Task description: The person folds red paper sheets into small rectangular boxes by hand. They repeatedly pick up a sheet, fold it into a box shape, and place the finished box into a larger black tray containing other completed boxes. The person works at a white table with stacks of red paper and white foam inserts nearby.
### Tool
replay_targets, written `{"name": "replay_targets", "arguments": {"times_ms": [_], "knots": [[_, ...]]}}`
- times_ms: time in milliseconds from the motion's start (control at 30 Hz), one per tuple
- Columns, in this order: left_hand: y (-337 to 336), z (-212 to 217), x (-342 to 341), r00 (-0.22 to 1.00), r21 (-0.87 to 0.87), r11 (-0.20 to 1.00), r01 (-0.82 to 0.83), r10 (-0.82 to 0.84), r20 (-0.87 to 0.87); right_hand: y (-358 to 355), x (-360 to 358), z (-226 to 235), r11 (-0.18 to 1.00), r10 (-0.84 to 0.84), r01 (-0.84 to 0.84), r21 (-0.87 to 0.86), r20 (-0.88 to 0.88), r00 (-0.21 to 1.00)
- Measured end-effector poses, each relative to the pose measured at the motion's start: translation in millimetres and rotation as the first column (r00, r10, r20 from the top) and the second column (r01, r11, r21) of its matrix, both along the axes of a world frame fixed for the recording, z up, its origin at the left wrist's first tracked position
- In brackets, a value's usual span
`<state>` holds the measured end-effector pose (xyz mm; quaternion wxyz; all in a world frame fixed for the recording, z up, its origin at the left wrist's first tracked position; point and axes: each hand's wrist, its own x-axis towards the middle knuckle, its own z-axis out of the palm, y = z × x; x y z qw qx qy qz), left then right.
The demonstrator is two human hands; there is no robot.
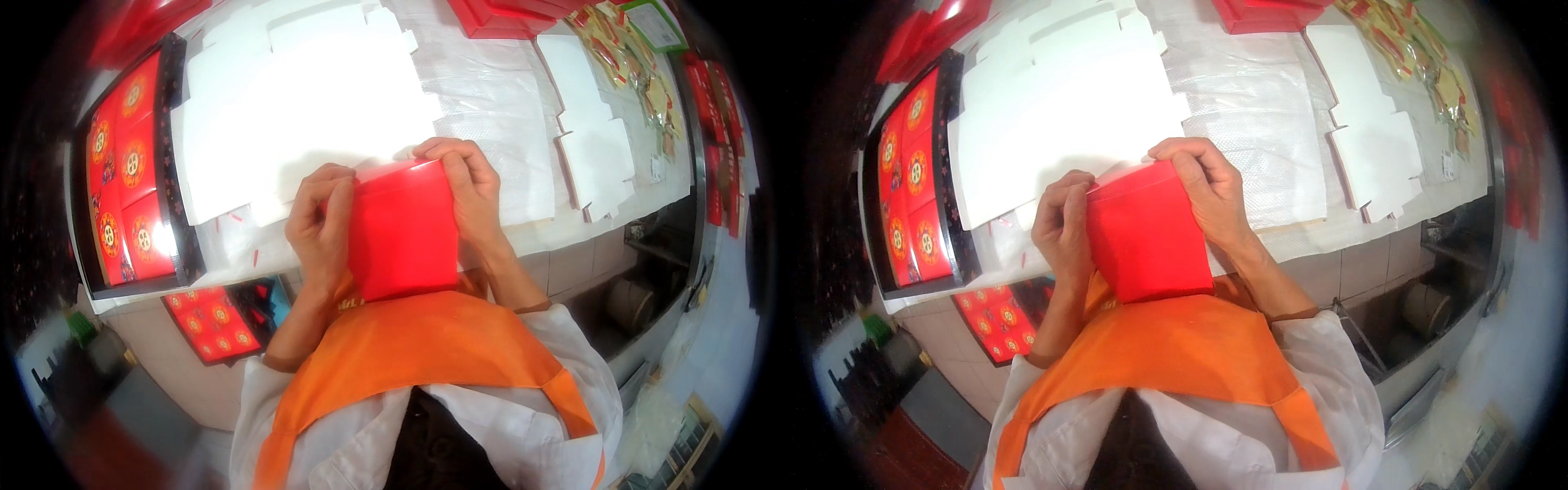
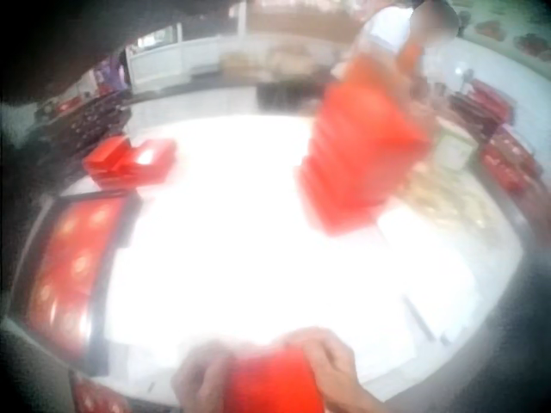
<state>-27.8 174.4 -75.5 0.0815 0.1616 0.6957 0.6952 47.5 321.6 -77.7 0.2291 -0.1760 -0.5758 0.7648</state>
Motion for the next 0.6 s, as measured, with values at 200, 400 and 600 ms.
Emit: {"name": "replay_targets", "arguments": {"times_ms": [200, 400, 600], "knots": [[-0.5, 0.8, -0.7, 0.999, -0.022, 0.999, 0.039, -0.039, 0.002, 12.7, -2.4, 16.8, 0.990, 0.137, -0.140, 0.005, 0.188, 0.973], [0.2, 0.8, -2.1, 0.999, -0.058, 0.998, 0.039, -0.038, 0.018, 5.0, -5.8, 13.3, 0.997, 0.064, -0.073, 0.040, 0.211, 0.975], [-1.6, -0.2, -1.1, 0.999, -0.080, 0.996, 0.045, -0.046, -0.013, 1.7, -0.8, 4.1, 0.998, 0.039, -0.044, 0.035, 0.125, 0.991]]}}
